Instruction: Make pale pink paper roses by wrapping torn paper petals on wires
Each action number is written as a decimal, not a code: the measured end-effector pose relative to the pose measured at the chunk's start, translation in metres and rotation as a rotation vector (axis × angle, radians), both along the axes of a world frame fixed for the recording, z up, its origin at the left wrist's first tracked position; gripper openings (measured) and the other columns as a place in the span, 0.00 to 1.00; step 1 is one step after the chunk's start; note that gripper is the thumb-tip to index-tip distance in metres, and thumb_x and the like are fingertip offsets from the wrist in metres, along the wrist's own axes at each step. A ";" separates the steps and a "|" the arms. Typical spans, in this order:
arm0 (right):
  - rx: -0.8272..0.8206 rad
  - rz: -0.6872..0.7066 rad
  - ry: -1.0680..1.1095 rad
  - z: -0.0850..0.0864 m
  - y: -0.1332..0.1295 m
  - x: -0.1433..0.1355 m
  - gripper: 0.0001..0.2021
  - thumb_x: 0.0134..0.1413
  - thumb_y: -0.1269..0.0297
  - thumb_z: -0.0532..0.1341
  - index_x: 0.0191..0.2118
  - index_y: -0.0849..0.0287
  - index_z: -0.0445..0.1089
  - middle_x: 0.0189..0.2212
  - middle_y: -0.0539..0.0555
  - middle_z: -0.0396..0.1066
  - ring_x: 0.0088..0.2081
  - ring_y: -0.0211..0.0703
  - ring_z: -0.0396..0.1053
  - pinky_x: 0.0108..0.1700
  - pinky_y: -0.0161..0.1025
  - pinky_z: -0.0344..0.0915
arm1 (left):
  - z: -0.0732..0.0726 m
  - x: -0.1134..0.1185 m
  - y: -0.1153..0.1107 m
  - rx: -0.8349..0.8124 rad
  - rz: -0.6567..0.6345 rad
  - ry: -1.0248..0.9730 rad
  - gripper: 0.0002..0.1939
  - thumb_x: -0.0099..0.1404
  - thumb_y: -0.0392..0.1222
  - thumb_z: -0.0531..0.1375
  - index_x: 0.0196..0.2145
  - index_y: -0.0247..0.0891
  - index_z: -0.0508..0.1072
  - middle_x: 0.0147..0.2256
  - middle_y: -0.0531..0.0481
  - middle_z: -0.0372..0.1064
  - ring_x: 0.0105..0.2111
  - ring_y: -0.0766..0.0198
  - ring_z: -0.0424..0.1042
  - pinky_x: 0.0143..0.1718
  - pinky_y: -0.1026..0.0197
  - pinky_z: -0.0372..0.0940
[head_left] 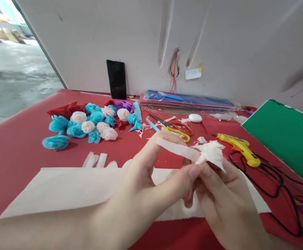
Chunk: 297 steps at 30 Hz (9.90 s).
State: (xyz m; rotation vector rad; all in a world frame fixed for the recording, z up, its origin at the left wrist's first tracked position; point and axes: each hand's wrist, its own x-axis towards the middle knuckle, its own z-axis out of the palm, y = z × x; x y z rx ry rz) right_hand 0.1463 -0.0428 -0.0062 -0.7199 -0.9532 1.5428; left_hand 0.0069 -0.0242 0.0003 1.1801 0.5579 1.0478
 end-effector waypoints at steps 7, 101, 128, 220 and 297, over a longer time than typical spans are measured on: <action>0.044 -0.036 -0.054 -0.007 0.000 0.002 0.05 0.60 0.63 0.62 0.34 0.52 0.75 0.21 0.48 0.75 0.22 0.38 0.74 0.27 0.33 0.73 | 0.001 0.001 0.004 0.096 0.092 0.038 0.05 0.65 0.35 0.61 0.31 0.42 0.75 0.24 0.60 0.65 0.22 0.75 0.64 0.26 0.74 0.67; -0.181 -0.224 -0.059 -0.003 0.016 0.003 0.11 0.42 0.59 0.73 0.21 0.57 0.73 0.10 0.42 0.59 0.15 0.26 0.51 0.20 0.25 0.52 | -0.006 -0.003 0.023 0.555 0.320 0.373 0.10 0.60 0.30 0.63 0.29 0.42 0.82 0.31 0.55 0.77 0.32 0.71 0.74 0.34 0.73 0.68; -0.155 -0.196 -0.130 -0.016 0.018 0.002 0.09 0.45 0.66 0.71 0.21 0.56 0.71 0.11 0.41 0.56 0.16 0.29 0.51 0.21 0.30 0.51 | -0.001 -0.005 0.033 0.415 0.300 0.438 0.08 0.60 0.37 0.64 0.24 0.39 0.79 0.25 0.54 0.72 0.21 0.70 0.66 0.20 0.68 0.61; 1.611 -0.816 -1.568 0.002 0.037 0.031 0.03 0.48 0.74 0.65 0.30 0.62 0.72 0.32 0.58 0.77 0.38 0.50 0.68 0.47 0.54 0.67 | -0.011 0.001 0.035 -0.194 0.057 0.103 0.07 0.58 0.34 0.65 0.22 0.38 0.76 0.21 0.61 0.70 0.22 0.77 0.66 0.26 0.78 0.65; 1.500 -0.886 -1.591 0.002 0.037 0.029 0.08 0.47 0.75 0.64 0.34 0.59 0.70 0.32 0.56 0.77 0.38 0.51 0.69 0.51 0.57 0.66 | -0.014 0.001 0.034 -0.233 -0.020 -0.029 0.06 0.59 0.34 0.67 0.26 0.43 0.82 0.29 0.58 0.78 0.29 0.74 0.72 0.30 0.76 0.69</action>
